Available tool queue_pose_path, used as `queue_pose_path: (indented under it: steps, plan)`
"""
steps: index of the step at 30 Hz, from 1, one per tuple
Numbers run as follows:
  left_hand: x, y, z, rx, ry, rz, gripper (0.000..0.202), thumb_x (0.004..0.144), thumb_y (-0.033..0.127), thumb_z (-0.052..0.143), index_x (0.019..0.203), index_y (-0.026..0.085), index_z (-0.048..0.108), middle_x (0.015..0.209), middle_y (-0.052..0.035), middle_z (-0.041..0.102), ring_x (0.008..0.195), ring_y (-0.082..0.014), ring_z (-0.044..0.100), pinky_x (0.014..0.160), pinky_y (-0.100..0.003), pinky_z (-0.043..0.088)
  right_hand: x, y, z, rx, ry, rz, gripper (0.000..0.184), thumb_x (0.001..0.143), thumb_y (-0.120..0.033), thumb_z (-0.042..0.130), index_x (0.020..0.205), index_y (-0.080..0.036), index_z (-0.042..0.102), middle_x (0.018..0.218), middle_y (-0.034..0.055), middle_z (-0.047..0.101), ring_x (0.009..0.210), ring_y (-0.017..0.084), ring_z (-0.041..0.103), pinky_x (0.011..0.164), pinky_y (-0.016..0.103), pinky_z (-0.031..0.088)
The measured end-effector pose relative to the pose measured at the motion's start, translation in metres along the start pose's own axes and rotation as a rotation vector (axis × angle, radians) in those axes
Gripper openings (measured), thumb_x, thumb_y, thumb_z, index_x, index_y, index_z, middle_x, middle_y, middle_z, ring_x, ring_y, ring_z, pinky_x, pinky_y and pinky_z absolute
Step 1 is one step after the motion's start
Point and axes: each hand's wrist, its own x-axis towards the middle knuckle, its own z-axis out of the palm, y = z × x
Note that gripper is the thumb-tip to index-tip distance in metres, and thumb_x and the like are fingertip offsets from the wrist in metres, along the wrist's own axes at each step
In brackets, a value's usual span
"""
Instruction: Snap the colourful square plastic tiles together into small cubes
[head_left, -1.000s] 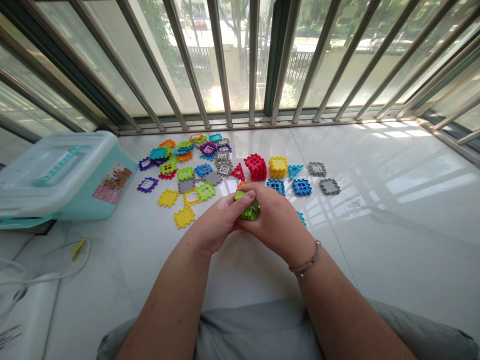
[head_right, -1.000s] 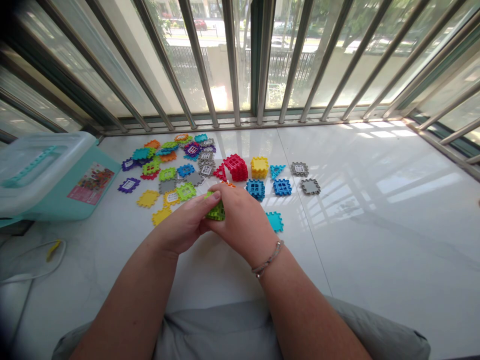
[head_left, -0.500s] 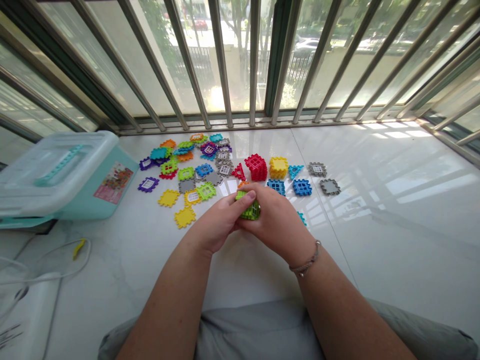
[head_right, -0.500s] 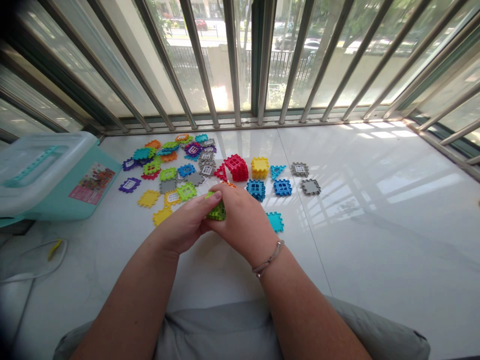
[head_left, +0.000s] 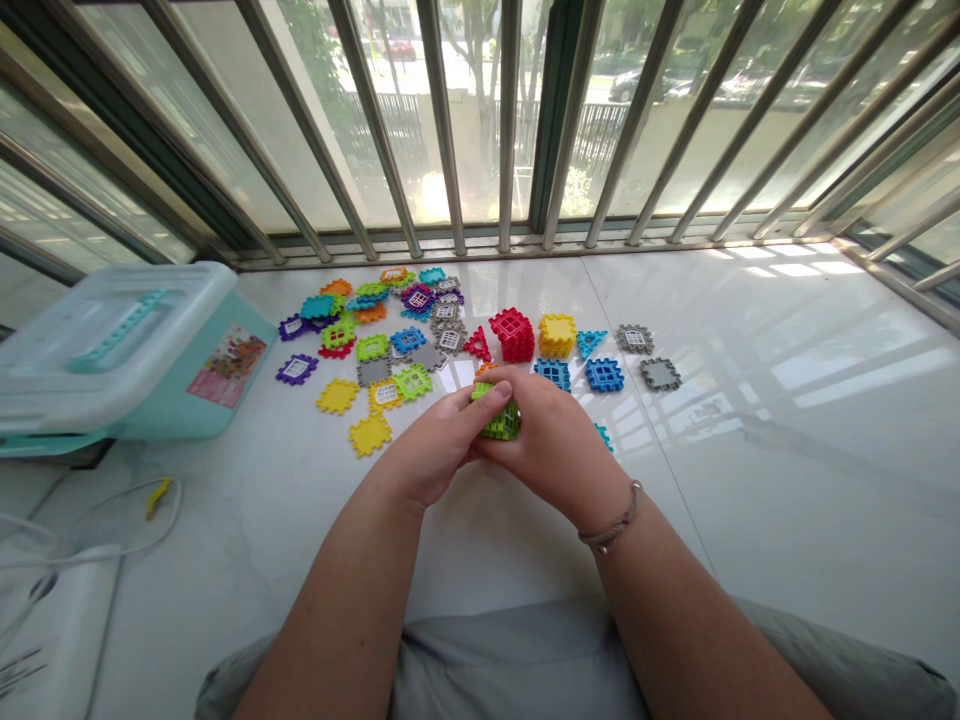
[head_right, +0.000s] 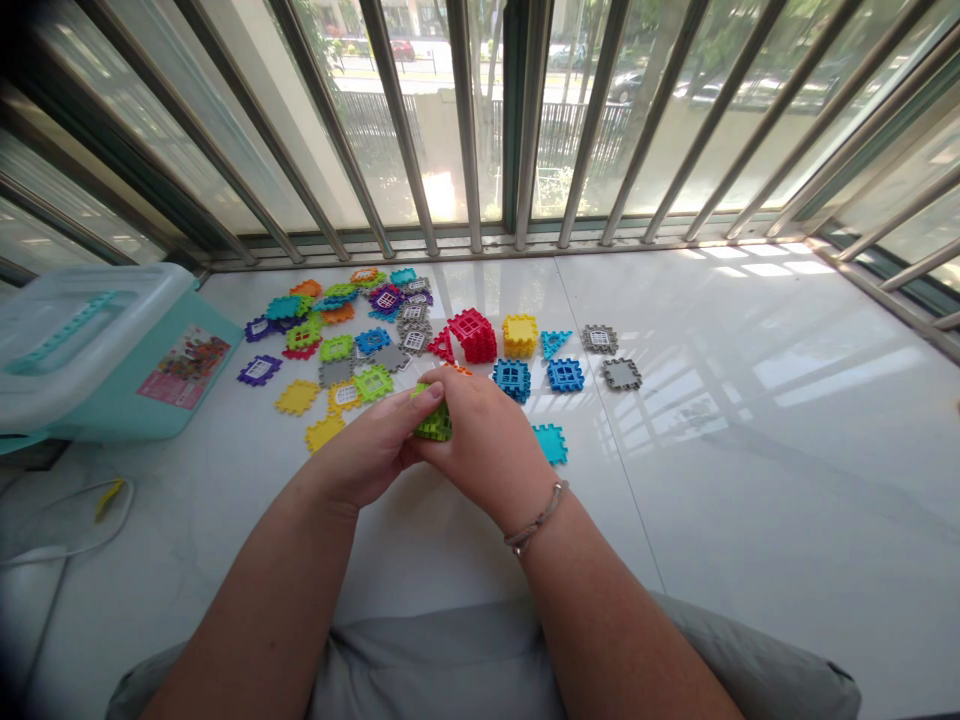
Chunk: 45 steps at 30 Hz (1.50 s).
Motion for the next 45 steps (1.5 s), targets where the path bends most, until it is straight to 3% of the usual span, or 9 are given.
queue_pose_path:
  steps: [24,33,45]
  plan:
    - [0.0000,0.0001,0.0018,0.049,0.021,0.002,0.065,0.081,0.065,0.094,0.120,0.015,0.080,0.119,-0.0137,0.083,0.110,-0.0276,0.079,0.083,-0.029,0.062,0.0013,-0.0012,-0.0007,-0.005,-0.006,0.027,0.044,0.083,-0.014,0.086,0.123,-0.023,0.070,0.126,0.0090,0.082,0.115,0.030,0.078,0.098,0.040,0.060]
    - [0.0006,-0.0012,0.0017,0.054,-0.001,0.020,0.062,0.085,0.066,0.091,0.120,0.015,0.081,0.119,-0.0149,0.083,0.115,-0.0294,0.078,0.091,-0.033,0.062,0.0008,-0.0013,-0.0001,-0.011,-0.006,0.030,0.045,0.083,-0.014,0.087,0.123,-0.024,0.069,0.126,0.0089,0.082,0.115,0.030,0.078,0.099,0.041,0.060]
    - [0.0008,-0.0014,0.0013,0.052,0.006,0.014,0.063,0.083,0.065,0.092,0.119,0.015,0.081,0.118,-0.0147,0.083,0.111,-0.0287,0.078,0.086,-0.031,0.062,0.0015,-0.0015,-0.0008,-0.015,-0.007,0.031,0.044,0.083,-0.013,0.087,0.122,-0.024,0.070,0.125,0.0089,0.082,0.114,0.030,0.078,0.098,0.041,0.060]
